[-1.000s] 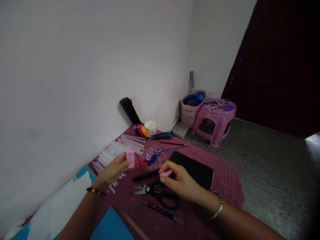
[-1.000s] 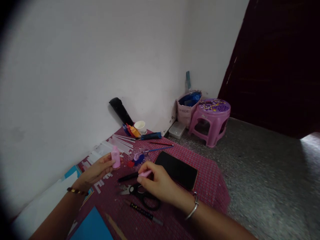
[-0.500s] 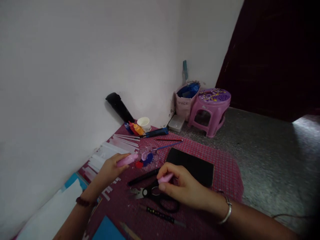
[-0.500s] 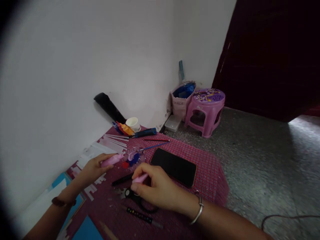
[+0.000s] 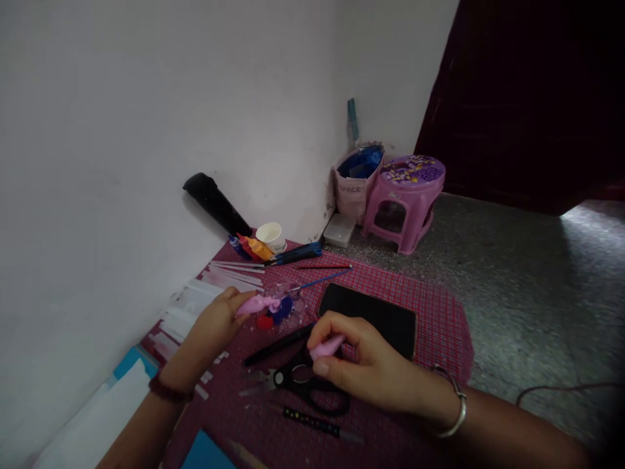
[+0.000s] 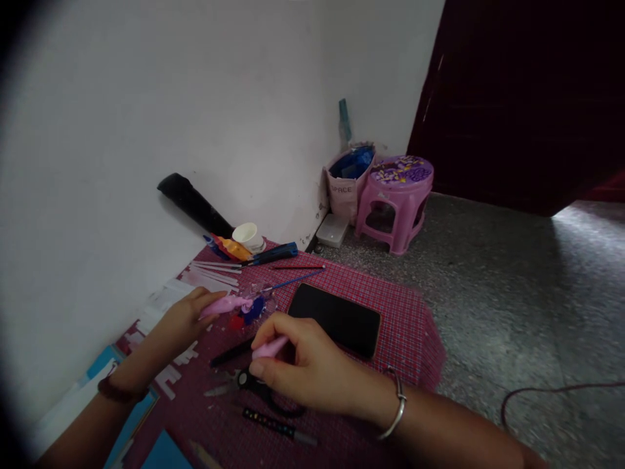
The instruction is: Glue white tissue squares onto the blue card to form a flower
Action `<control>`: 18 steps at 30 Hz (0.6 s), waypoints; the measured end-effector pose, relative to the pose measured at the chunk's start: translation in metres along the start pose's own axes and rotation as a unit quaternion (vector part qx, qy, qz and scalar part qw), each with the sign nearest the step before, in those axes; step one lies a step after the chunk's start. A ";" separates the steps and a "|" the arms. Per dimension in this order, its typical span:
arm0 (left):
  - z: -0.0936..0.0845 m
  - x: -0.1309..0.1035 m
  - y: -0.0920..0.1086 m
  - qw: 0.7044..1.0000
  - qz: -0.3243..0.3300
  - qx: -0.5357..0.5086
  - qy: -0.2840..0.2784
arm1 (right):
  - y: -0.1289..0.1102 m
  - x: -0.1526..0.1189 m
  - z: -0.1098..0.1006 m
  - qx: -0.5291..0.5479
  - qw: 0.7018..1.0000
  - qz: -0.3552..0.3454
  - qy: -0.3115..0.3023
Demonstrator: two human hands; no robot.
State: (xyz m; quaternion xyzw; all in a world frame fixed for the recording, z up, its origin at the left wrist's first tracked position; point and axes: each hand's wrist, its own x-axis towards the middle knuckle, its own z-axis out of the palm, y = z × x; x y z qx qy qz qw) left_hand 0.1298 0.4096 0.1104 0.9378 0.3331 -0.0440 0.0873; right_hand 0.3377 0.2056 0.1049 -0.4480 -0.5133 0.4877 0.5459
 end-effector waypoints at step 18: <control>0.016 -0.002 -0.006 0.995 -0.035 0.095 -0.015 | 0.000 -0.001 -0.001 0.009 1.000 0.001 -0.006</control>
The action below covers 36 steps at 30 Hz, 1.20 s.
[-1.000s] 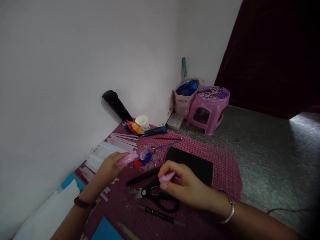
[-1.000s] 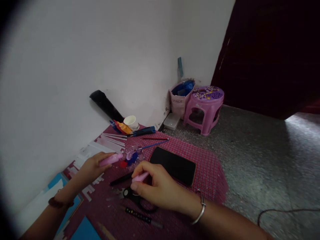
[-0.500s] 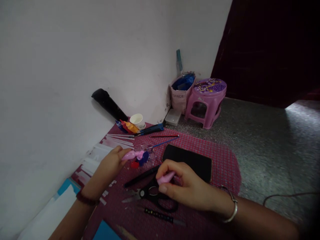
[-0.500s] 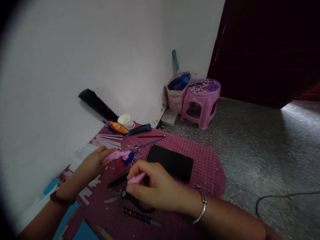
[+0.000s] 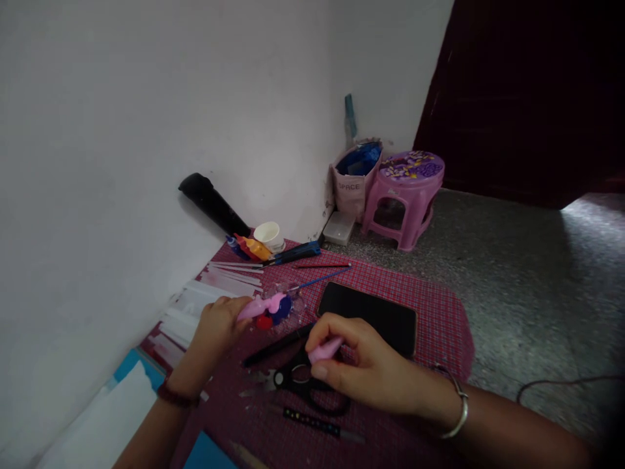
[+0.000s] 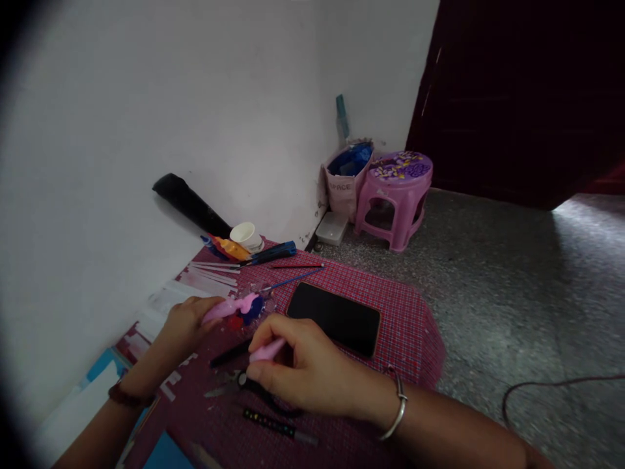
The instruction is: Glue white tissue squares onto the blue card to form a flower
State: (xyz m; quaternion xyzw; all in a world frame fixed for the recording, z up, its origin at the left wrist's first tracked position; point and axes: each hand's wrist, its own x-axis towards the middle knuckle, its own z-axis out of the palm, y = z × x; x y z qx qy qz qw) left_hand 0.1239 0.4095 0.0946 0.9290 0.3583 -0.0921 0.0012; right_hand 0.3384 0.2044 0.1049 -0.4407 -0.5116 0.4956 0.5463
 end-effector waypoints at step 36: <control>-0.011 -0.173 0.126 0.681 -0.038 -0.731 -0.014 | -0.031 -0.042 0.049 0.118 0.992 -0.017 -0.039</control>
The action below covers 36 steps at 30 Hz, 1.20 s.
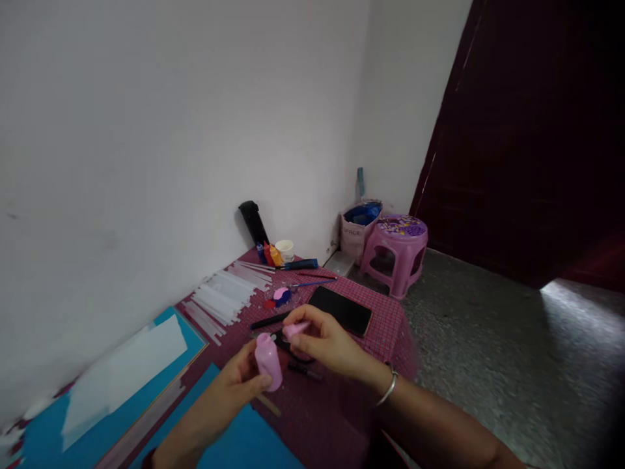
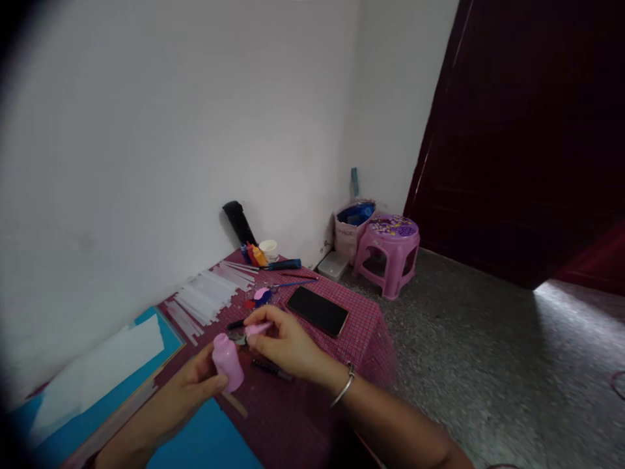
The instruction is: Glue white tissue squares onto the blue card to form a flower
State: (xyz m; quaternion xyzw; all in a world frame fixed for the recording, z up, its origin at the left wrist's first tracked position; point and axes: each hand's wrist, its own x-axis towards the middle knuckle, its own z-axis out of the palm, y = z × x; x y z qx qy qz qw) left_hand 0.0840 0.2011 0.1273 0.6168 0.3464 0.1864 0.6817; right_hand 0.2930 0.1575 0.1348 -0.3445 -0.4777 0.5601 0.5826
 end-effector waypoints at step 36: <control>0.036 -0.033 -0.040 0.932 0.119 0.254 0.231 | -0.043 -0.024 0.025 -0.222 0.966 -0.044 -0.128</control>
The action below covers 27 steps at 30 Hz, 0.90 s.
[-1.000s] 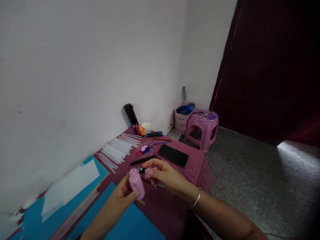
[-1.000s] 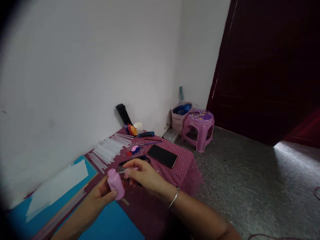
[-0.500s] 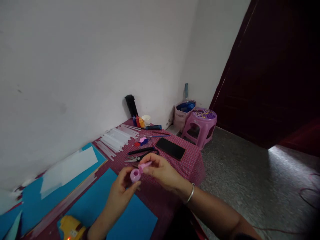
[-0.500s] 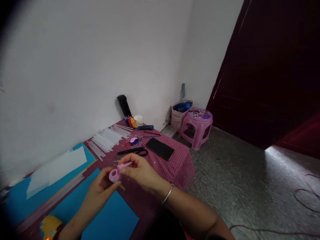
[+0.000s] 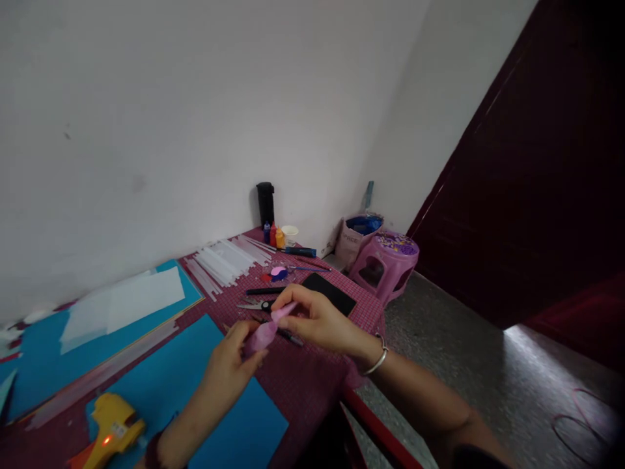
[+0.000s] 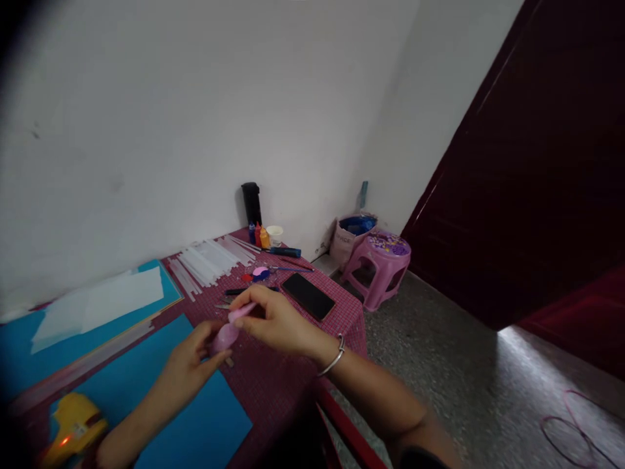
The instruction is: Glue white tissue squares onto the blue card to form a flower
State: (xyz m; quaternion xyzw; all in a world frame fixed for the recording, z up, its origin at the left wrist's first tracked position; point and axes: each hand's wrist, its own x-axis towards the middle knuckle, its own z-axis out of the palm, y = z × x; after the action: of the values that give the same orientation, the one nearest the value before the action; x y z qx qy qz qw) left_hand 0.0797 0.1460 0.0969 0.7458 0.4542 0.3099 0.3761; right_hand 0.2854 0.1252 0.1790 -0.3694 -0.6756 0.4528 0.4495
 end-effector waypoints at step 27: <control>-0.036 0.006 0.017 0.918 -0.047 -0.325 -0.223 | -0.039 0.063 -0.004 -0.400 0.880 -0.035 -0.254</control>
State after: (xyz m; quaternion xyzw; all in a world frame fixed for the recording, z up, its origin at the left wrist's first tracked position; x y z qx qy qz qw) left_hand 0.0610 0.1564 0.1312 0.6102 0.2674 0.2481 0.7033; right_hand 0.2654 0.1715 0.2339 -0.3662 -0.9027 0.2064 0.0916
